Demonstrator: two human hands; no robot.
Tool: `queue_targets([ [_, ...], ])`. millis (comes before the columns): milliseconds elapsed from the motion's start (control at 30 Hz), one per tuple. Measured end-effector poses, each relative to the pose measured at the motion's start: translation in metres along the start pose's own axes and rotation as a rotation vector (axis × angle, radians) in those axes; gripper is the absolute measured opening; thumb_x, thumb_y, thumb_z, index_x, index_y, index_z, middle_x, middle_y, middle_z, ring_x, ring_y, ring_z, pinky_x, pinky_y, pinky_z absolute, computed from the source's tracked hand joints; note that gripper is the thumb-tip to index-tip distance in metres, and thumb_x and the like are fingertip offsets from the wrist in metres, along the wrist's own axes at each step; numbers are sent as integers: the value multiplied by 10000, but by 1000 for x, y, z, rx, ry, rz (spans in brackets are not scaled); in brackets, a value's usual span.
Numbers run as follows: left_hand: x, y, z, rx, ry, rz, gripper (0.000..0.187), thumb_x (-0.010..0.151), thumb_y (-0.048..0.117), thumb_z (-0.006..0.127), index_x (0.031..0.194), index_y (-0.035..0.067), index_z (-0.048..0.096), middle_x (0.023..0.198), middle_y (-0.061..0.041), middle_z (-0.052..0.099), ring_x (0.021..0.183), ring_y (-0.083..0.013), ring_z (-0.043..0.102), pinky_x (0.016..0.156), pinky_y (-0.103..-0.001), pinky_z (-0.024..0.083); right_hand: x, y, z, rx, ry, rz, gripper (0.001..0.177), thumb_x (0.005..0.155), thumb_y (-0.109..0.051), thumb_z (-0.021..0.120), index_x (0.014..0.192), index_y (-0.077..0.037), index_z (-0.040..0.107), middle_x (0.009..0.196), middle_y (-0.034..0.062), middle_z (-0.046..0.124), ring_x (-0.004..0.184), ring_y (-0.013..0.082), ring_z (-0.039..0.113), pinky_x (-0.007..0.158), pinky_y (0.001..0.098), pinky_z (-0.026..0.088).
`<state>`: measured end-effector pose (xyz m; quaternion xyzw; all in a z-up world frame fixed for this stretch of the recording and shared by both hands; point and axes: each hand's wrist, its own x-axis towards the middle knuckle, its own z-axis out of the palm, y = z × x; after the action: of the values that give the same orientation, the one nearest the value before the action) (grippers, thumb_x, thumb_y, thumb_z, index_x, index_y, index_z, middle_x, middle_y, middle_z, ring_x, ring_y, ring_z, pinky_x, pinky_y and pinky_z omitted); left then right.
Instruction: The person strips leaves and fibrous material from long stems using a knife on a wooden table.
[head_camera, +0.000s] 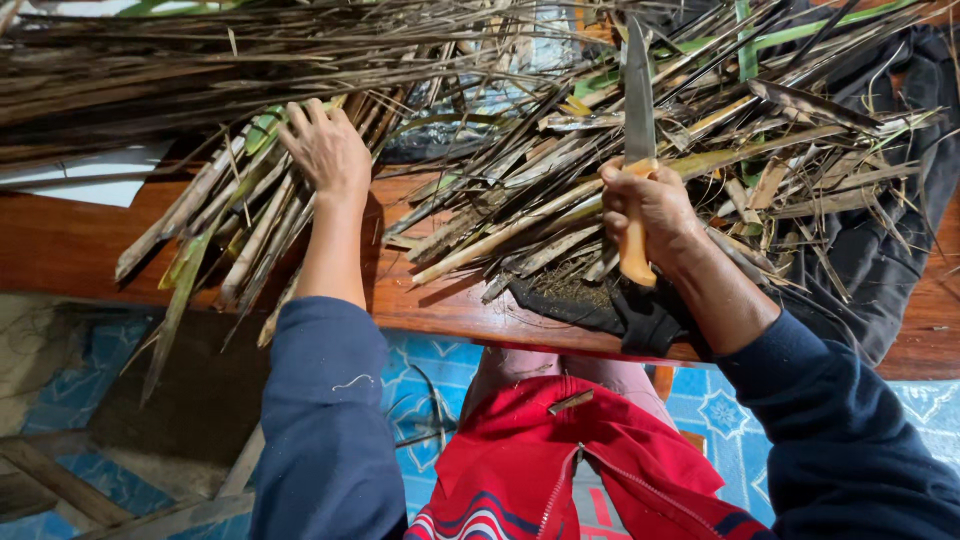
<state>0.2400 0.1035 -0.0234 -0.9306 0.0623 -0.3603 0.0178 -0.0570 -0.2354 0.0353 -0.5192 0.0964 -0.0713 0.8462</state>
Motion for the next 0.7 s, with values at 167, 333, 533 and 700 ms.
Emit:
queue_targets([
  [167,1,8,-5,3,-34,64,163,893,54,690,1040,27,755,1544,-180,455,1388,-492,380,1085,-649,308,8,9,-6,43,25,7,123,886,-117,704,922,-109,587,607,12,444,408,108,439,358,226,351],
  [333,-2,17,-6,101,93,174,242,980,85,541,958,29,776,1237,-153,604,1272,-418,418,999,-686,259,19,21,-17,42,47,-17,195,910,-109,754,1033,-46,617,595,70,437,401,171,517,333,309,409],
  [533,-9,32,-22,5,191,192,229,941,61,525,835,54,728,996,-91,604,1057,-290,480,915,-539,335,12,18,-10,21,40,-27,197,904,-107,758,1035,-44,625,589,83,447,401,187,531,320,322,412],
  [700,-27,43,-20,-134,242,219,99,901,31,563,876,26,659,861,-126,592,900,-326,586,838,-499,433,20,30,-18,-19,22,-23,199,901,-96,754,1053,-35,640,582,95,469,401,185,546,322,305,441],
])
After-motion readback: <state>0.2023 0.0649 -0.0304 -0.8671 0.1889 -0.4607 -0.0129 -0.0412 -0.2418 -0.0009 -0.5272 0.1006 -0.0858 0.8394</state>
